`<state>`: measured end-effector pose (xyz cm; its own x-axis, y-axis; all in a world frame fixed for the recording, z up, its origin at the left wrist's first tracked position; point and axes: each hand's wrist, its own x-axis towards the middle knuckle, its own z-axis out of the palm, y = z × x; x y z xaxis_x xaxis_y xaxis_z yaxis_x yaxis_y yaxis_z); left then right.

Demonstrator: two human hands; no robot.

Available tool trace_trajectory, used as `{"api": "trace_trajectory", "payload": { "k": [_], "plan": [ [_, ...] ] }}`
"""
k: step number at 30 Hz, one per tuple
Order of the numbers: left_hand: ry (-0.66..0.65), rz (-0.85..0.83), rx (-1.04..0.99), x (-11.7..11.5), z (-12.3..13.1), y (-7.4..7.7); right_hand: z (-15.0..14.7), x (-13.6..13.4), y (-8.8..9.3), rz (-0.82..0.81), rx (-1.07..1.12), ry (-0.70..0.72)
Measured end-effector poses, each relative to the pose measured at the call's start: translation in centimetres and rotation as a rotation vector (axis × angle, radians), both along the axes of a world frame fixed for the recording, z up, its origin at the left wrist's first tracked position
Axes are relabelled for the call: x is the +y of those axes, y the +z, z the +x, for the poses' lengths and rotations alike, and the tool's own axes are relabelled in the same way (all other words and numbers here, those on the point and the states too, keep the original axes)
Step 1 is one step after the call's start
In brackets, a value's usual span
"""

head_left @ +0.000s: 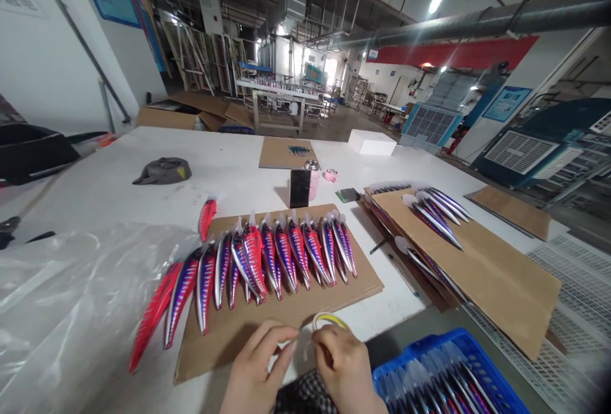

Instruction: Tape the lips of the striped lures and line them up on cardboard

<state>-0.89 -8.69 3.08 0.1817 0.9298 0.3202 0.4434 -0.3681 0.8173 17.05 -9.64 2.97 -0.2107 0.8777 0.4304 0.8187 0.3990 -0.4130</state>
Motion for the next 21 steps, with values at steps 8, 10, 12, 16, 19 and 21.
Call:
{"api": "trace_trajectory", "payload": {
  "k": [8,10,12,16,19,21],
  "plan": [
    [-0.097,0.141,0.392,0.0,1.5,-0.8,-0.2,0.0,-1.1,0.093,-0.103,-0.049],
    [-0.083,0.115,0.366,0.2,1.7,-0.8,-0.3,0.0,-1.1,0.088,-0.088,-0.045],
    [-0.071,0.057,0.267,0.3,1.9,-0.6,-0.4,0.0,-1.0,0.070,-0.017,-0.028],
    [-0.065,-0.341,-0.251,0.3,2.4,0.5,-0.8,-0.2,-0.2,-0.029,0.264,0.018],
    [-0.025,-0.588,-0.564,0.4,2.8,1.3,0.0,-0.2,0.5,-0.073,0.410,-0.006],
    [0.010,-0.661,-0.687,0.7,2.7,1.4,1.6,0.4,0.6,-0.058,0.419,-0.111]
  ]
}}
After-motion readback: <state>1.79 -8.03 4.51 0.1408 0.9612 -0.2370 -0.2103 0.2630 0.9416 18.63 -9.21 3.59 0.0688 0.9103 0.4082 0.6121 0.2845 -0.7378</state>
